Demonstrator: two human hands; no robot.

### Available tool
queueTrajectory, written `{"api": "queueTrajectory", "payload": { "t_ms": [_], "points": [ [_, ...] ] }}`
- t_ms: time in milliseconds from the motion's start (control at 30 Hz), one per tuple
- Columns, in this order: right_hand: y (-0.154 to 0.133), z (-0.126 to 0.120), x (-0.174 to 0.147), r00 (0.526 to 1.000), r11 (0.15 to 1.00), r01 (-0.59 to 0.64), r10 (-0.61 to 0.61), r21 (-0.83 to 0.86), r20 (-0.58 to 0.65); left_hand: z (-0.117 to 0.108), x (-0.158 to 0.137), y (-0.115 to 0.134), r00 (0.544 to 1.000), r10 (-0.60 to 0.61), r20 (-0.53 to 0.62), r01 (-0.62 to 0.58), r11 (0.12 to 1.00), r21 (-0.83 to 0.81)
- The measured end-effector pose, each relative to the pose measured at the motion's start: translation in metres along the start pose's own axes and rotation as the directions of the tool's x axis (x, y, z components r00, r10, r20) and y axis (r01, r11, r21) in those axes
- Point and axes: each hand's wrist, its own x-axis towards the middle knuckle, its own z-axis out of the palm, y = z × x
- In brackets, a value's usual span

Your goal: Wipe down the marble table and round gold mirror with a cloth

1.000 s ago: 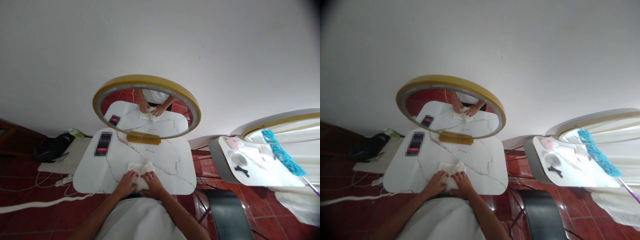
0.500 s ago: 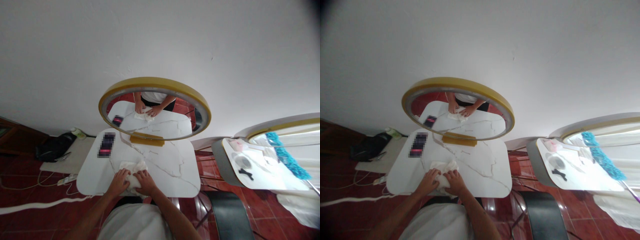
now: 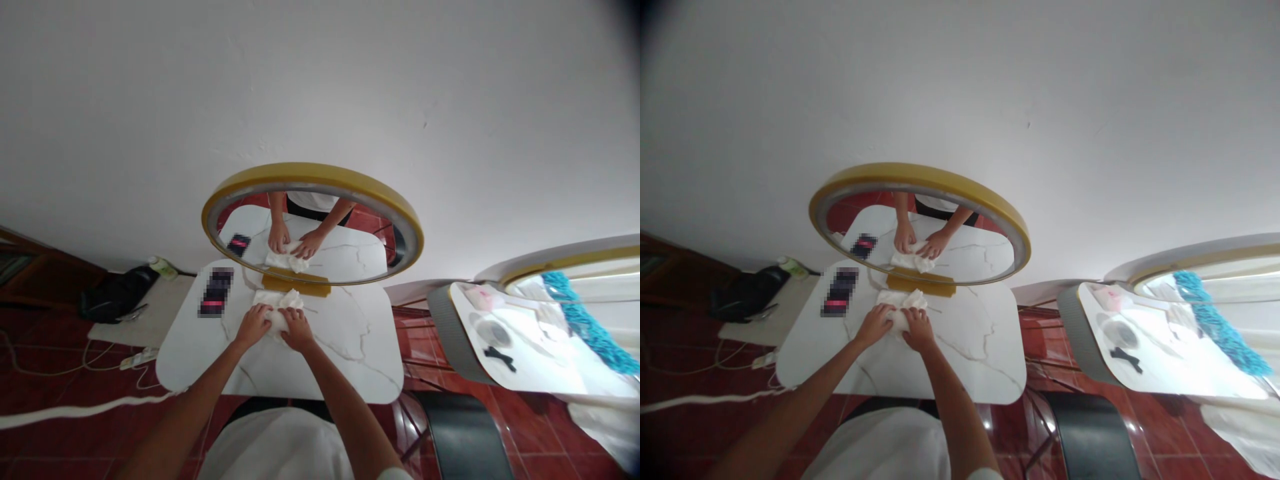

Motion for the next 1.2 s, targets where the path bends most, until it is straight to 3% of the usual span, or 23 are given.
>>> {"api": "queueTrajectory", "payload": {
  "t_ms": [133,333,500,667,933,1200],
  "points": [
    [-0.001,0.005,-0.017,1.000,1.000,0.003,-0.003,0.007,0.000,0.006,-0.020,0.007,0.999,-0.023,-0.024,0.023,1.000,-0.005],
    [0.000,0.020,-0.074,0.998,0.999,0.041,-0.042,0.028,0.036,0.033,-0.079,0.030,0.991,-0.119,-0.068,0.117,0.993,-0.033],
    [0.014,0.026,-0.122,0.988,0.991,0.115,-0.121,0.062,0.095,0.061,-0.126,0.053,0.983,-0.175,-0.051,0.174,0.984,-0.033],
    [0.030,0.029,-0.149,0.972,0.980,0.175,-0.187,0.090,0.142,0.080,-0.156,0.074,0.966,-0.250,-0.065,0.248,0.968,-0.042],
    [0.027,0.029,-0.144,0.965,0.978,0.200,-0.207,0.059,0.159,0.071,-0.155,0.075,0.976,-0.218,0.004,0.218,0.973,-0.082],
    [-0.002,0.029,-0.089,0.991,0.994,0.110,-0.109,-0.008,0.078,0.034,-0.108,0.042,0.992,-0.125,-0.007,0.124,0.990,-0.071]
  ]
}}
